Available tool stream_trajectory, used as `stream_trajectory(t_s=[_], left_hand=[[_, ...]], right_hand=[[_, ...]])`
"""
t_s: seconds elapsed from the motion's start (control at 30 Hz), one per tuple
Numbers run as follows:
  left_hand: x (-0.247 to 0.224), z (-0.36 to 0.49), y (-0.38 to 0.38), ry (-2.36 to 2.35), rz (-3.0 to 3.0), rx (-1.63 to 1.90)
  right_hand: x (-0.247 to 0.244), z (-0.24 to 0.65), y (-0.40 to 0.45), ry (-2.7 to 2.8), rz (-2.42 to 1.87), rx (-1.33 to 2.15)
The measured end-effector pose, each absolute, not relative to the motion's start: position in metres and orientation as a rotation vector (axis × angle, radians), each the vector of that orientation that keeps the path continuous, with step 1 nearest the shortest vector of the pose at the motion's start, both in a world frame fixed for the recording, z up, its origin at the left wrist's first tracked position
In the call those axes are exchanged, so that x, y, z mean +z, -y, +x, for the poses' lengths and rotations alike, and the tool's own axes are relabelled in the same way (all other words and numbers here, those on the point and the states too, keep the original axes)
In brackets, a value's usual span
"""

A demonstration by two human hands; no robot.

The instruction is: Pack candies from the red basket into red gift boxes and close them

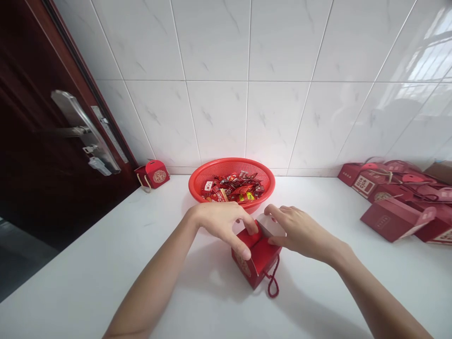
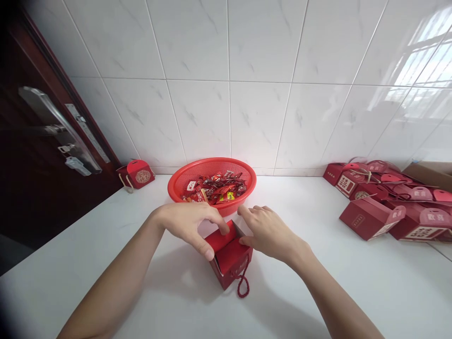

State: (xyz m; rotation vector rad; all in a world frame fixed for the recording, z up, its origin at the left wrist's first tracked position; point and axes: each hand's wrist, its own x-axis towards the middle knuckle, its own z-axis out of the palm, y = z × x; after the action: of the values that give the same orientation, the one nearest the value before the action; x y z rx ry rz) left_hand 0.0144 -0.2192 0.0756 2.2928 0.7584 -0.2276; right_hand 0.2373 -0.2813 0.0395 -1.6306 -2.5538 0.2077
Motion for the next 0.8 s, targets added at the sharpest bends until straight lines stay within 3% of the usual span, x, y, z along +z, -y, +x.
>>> stream_trajectory(t_s=[0.43,0.8], left_hand=[[0.062,0.029,0.223,-1.119,2.461,-0.206],[0.057,0.035,0.223,-1.083,2.434,-0.331]], right_hand=[[0.048,0.244,0.287,2.561,-1.309,0.61],[0.046,0.233,0.291,2.662,-1.351,0.609]])
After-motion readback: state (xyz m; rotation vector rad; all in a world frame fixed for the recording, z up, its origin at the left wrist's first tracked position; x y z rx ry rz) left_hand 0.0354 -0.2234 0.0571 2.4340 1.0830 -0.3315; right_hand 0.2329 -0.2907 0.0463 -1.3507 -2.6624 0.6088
